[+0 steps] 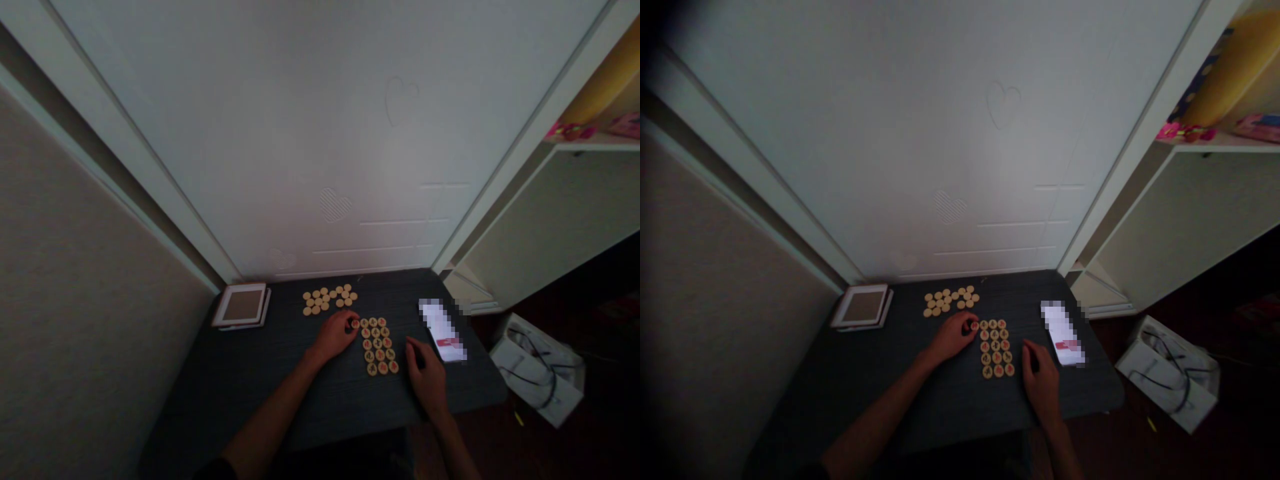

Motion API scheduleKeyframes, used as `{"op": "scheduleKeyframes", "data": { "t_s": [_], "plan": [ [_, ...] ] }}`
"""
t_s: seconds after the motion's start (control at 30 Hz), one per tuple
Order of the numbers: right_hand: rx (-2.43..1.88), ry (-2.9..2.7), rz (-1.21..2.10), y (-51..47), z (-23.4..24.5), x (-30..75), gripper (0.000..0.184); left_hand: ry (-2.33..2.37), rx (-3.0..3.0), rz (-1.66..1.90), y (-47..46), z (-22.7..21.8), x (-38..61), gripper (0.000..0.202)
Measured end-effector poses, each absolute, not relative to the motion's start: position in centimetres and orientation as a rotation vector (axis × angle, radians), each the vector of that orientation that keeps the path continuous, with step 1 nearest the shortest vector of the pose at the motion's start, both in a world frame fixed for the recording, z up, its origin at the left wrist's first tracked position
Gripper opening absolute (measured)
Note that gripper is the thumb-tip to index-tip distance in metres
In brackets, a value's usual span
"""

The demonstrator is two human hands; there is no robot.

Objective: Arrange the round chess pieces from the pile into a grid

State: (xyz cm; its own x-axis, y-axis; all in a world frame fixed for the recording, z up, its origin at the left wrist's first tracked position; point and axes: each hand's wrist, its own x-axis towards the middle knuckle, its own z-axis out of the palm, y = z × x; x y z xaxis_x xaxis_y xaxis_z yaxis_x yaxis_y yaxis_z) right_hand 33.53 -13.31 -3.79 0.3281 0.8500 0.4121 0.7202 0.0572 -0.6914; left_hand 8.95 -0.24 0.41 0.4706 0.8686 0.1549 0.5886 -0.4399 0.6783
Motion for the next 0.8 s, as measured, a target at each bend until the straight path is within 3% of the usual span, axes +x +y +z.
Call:
{"op": "scheduleKeyframes", "data": {
  "t_s": [0.6,0.8],
  "plan": [
    [-1.663,-1.417,0.217,-13.3,-3.8,33.5,0.035,1.256,2.338,0.747,1.1,2.3,7.0,0.033],
    [-1.683,-1.412,0.22,-13.3,-3.8,33.5,0.035,1.267,2.552,0.596,1.5,1.3,6.7,0.041]
  ]
}}
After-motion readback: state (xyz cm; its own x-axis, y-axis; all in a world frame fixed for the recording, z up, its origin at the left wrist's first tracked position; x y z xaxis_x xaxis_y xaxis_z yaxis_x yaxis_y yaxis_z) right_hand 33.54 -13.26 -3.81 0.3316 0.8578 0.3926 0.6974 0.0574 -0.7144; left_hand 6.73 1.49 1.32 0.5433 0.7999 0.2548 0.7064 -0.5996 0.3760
